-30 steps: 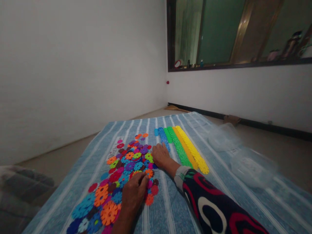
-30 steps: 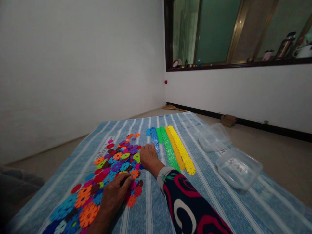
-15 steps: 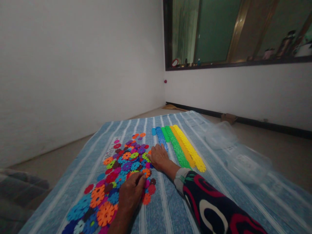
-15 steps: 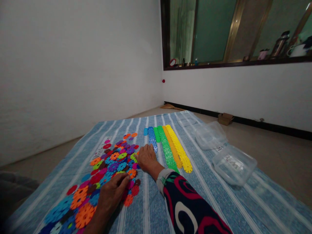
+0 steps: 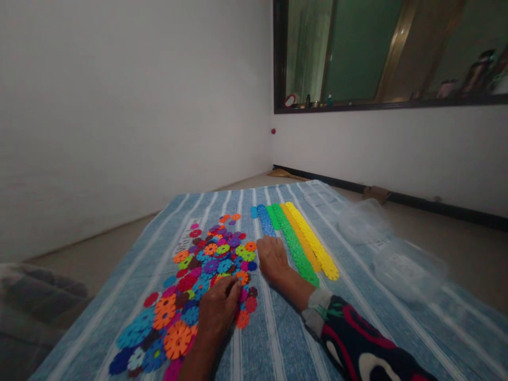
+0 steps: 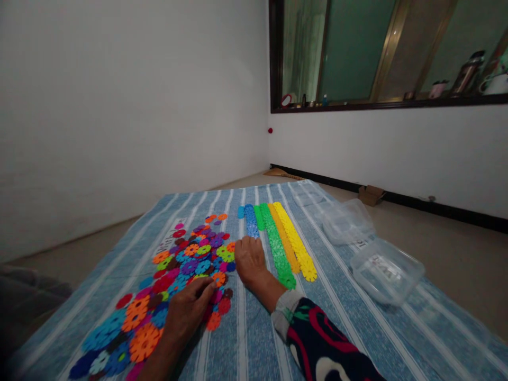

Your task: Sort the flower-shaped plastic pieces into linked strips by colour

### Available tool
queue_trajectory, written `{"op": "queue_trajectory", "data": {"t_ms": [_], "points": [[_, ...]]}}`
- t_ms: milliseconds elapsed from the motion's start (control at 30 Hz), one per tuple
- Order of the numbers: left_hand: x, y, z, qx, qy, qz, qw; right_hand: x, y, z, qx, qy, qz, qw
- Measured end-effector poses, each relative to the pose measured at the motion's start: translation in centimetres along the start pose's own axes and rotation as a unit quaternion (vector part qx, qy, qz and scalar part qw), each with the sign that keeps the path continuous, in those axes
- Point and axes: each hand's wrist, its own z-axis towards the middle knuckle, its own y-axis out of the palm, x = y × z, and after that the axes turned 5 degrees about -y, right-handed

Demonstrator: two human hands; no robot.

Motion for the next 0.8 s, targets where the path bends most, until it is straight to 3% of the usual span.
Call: {"op": "queue_trajectory", "data": {"t_ms": [267, 800], "points": [[0.5, -0.1, -0.2, 0.000, 0.005, 0.008, 1.000, 1.2, -0.6, -1.1, -0.071, 0.026, -0.043, 0.996], [0.1, 0.0, 0.0, -0.004, 0.000, 0.007, 1.000, 1.3, 1.7, -0.5, -0.024, 0.008, -0.060, 0.998]]}}
